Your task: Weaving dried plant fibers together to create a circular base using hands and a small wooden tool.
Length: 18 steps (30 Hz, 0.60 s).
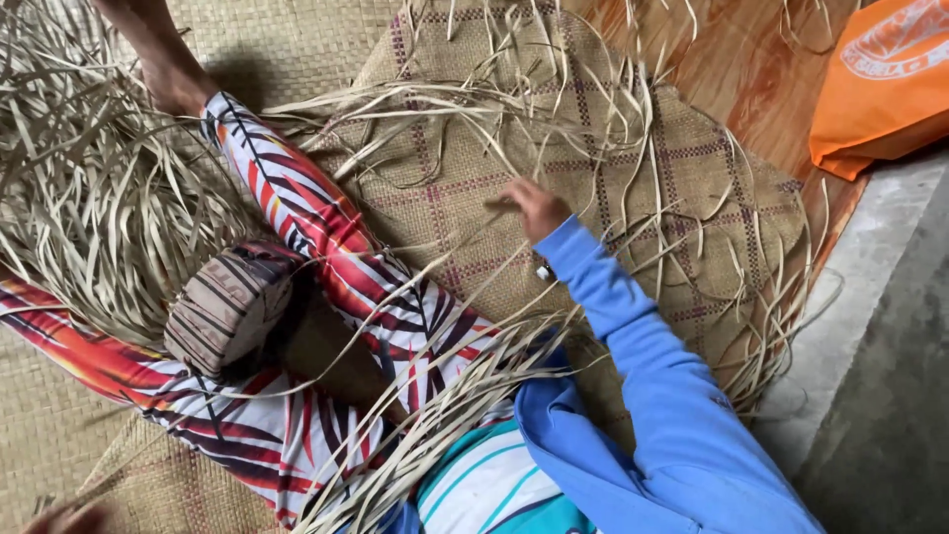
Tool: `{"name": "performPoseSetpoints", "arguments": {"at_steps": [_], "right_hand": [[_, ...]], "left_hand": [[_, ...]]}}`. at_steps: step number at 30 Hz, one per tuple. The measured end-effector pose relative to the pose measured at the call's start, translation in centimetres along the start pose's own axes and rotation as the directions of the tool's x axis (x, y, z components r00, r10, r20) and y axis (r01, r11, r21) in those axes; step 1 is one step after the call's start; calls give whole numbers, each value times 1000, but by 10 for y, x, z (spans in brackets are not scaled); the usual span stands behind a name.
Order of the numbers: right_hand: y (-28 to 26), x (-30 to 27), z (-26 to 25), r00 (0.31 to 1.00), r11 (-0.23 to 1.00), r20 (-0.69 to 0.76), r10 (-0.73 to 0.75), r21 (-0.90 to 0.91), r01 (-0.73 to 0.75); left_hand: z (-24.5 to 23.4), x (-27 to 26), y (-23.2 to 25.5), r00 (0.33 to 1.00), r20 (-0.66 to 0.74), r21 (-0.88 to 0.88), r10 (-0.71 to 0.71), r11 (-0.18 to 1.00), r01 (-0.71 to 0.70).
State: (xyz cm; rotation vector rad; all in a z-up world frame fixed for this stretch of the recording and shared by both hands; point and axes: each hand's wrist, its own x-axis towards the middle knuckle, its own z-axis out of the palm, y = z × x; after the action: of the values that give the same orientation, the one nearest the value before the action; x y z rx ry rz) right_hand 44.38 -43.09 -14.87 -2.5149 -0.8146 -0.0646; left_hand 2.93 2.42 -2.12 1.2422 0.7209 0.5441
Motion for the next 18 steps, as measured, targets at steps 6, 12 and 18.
{"name": "performPoseSetpoints", "arguments": {"at_steps": [6, 12, 18], "right_hand": [[-124, -12, -14, 881, 893, -142, -450, -50, 448], [-195, -21, -62, 839, 829, 29, -544, 173, 532], [-243, -18, -68, 857, 845, -77, -510, 142, 516]], "left_hand": [[132, 4, 23, 995, 86, 215, 51, 974, -68], [185, -12, 47, 859, 510, 473, -33, 845, -248], [191, -35, 0, 764, 635, 580, -111, 723, -376]]}}
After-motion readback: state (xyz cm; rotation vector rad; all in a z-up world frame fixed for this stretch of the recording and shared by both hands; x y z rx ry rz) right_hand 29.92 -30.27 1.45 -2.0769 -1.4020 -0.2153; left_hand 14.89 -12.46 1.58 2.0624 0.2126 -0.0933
